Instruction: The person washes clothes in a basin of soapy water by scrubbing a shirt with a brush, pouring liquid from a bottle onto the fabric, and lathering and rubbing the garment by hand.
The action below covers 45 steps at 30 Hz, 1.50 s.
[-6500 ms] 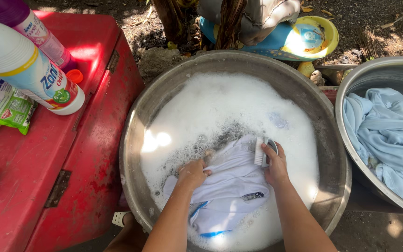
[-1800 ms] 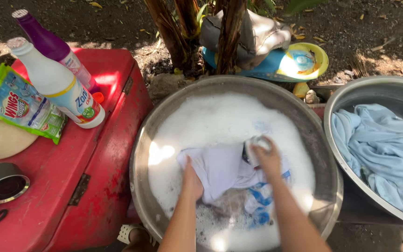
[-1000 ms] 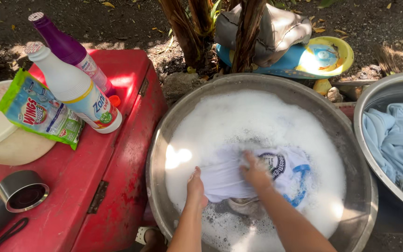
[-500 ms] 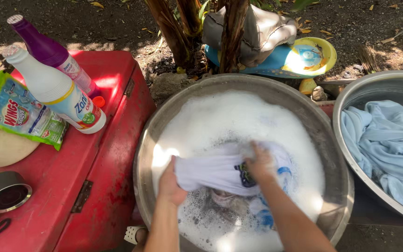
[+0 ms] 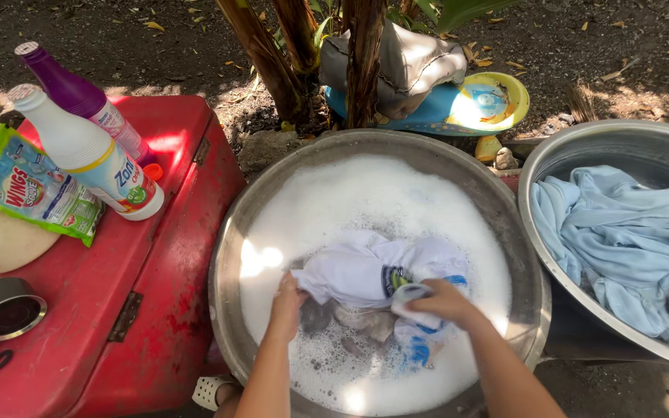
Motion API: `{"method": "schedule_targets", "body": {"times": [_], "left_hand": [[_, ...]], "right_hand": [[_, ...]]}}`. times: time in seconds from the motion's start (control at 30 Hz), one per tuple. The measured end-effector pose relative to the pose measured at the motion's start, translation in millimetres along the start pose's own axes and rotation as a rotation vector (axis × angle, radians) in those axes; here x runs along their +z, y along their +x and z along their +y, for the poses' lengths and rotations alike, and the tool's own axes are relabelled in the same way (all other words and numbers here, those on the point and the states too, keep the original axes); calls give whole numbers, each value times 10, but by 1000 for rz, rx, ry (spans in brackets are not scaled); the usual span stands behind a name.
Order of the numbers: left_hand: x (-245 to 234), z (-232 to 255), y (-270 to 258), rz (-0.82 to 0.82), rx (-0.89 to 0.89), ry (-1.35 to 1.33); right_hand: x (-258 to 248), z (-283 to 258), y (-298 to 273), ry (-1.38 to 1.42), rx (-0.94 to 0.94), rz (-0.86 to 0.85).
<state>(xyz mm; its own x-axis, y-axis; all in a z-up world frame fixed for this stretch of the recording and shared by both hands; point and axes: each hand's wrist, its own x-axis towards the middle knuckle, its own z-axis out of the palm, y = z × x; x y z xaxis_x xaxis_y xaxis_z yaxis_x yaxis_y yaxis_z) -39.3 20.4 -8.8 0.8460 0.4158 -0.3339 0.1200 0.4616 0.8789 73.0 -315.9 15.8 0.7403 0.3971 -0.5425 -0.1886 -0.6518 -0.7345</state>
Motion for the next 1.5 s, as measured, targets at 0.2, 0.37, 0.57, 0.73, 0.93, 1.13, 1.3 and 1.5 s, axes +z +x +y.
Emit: {"method": "schedule_targets", "body": {"times": [0.2,0.37,0.57,0.73,0.93,1.13,1.3,1.5], "left_hand": [[279,968,-446,47,-59,181],[371,829,95,-58,24,-261],[507,-614,515,116,-427,-144],[395,-961,782,92,-226,-632],[379,-287,516,110,-338,-187],[416,-355,467,295,-370,-95],[51,-172,355,88,-241,-418],[165,-38,295,178,-358,-272]], "right_hand": [[-1001,85,-354,323,-303,33],[-1181,-376,-80,777,-211,86],[544,-819,742,231,-208,250],[1616,-980,902,284,-649,361],[720,-711,1070,-559,-337,543],[1304,-790,1223,-31,-450,417],[1016,-594,1050,-502,-341,486],[1127,-1022,842,-118,-261,410]]}}
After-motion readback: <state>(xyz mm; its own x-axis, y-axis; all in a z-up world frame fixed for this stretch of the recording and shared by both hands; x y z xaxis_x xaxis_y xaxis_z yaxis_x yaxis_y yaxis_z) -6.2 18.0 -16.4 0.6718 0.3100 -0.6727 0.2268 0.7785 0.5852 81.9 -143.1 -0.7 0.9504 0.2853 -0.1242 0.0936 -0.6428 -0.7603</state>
